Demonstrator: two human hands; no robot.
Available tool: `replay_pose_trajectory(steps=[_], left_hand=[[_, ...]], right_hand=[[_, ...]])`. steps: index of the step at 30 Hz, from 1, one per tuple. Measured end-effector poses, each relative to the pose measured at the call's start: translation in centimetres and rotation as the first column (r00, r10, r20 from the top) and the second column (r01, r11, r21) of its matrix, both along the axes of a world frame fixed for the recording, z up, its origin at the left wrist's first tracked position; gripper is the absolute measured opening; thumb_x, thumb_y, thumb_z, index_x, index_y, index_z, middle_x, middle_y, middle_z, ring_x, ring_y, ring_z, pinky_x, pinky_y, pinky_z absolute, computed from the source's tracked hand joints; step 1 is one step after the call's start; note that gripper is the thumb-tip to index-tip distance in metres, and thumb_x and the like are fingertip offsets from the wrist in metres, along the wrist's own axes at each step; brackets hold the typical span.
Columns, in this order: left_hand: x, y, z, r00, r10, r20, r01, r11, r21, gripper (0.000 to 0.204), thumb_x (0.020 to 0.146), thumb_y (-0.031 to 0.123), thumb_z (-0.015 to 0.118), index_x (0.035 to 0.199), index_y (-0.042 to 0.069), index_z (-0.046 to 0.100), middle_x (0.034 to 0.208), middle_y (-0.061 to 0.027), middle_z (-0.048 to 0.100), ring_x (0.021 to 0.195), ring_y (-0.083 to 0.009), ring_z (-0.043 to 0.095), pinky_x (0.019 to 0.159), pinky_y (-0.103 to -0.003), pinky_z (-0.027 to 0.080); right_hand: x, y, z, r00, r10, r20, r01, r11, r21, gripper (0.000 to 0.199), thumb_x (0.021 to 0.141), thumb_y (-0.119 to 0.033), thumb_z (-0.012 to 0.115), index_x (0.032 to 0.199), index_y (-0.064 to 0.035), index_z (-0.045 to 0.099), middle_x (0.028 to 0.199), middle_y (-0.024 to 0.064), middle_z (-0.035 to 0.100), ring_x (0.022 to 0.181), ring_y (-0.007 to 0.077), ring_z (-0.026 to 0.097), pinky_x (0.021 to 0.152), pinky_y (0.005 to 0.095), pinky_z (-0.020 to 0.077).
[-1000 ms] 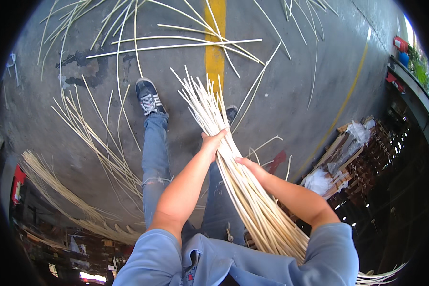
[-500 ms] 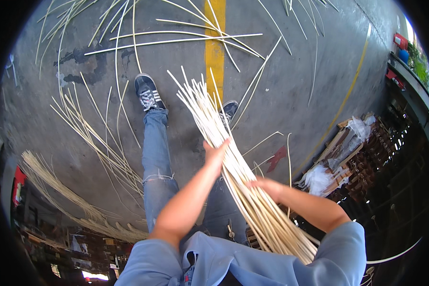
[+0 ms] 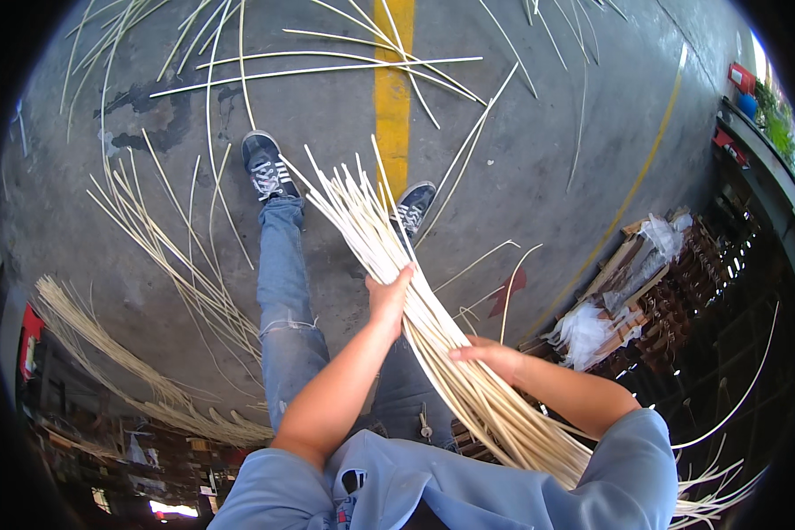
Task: The person gathers loose bamboo sticks from the floor, aligns them into bundles, and repeatedly lifts and drops them to separate and reorganize the sticks. The person continues this process across multiple piles, handling the sticks by hand without tools.
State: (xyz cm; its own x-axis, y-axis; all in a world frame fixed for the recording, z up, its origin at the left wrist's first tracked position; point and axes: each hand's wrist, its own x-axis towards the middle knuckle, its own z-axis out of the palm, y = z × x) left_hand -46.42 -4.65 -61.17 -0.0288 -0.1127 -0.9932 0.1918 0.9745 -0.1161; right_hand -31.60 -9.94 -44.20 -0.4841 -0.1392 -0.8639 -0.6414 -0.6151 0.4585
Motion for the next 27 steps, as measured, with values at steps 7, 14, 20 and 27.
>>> replay_pose_trajectory(steps=[7, 14, 20, 27], left_hand=[[0.6, 3.1, -11.6, 0.977, 0.208, 0.040, -0.198, 0.963, -0.182, 0.065, 0.082, 0.029, 0.086, 0.125, -0.011, 0.057, 0.118, -0.0193, 0.067, 0.100, -0.0295, 0.068, 0.085, -0.043, 0.058], [1.0, 3.3, -7.0, 0.983, 0.183, 0.034, -0.183, 0.983, 0.002, 0.058, 0.085, 0.030, 0.085, 0.124, -0.005, 0.058, 0.112, -0.0135, 0.067, 0.103, -0.0258, 0.065, 0.092, -0.042, 0.054], [1.1, 7.0, -3.6, 0.960, 0.138, 0.242, -0.092, 0.977, -0.192, 0.078, 0.094, 0.059, 0.065, 0.149, 0.008, 0.041, 0.146, -0.0117, 0.052, 0.130, -0.0309, 0.053, 0.110, -0.049, 0.043], [2.0, 11.6, 1.6, 0.987, 0.141, 0.070, -0.147, 0.986, 0.077, 0.082, 0.093, 0.059, 0.064, 0.148, 0.002, 0.042, 0.149, -0.0202, 0.047, 0.130, -0.0366, 0.053, 0.108, -0.054, 0.046]], right_hand=[[0.4, 2.9, -13.5, 0.996, 0.026, -0.081, -0.015, 0.991, 0.134, 0.069, 0.084, -0.034, 0.083, 0.137, -0.0020, 0.053, 0.117, 0.0124, 0.069, 0.100, 0.0206, 0.069, 0.089, 0.0388, 0.0570], [1.2, 2.8, -11.0, 0.973, 0.185, -0.135, -0.138, 0.945, 0.298, 0.088, 0.074, -0.028, 0.088, 0.146, -0.0003, 0.044, 0.132, 0.0188, 0.061, 0.119, 0.0286, 0.061, 0.105, 0.0446, 0.0475], [2.1, 3.6, -12.5, 0.851, 0.524, 0.029, -0.439, 0.680, 0.587, 0.060, 0.066, -0.021, 0.090, 0.119, -0.0001, 0.069, 0.111, 0.0170, 0.071, 0.100, 0.0294, 0.068, 0.088, 0.0446, 0.0529], [1.9, 7.2, -12.7, 0.625, 0.601, 0.498, -0.717, 0.190, 0.671, 0.066, 0.055, -0.024, 0.093, 0.115, -0.0042, 0.073, 0.112, 0.0168, 0.073, 0.104, 0.0314, 0.067, 0.089, 0.0428, 0.0506]])
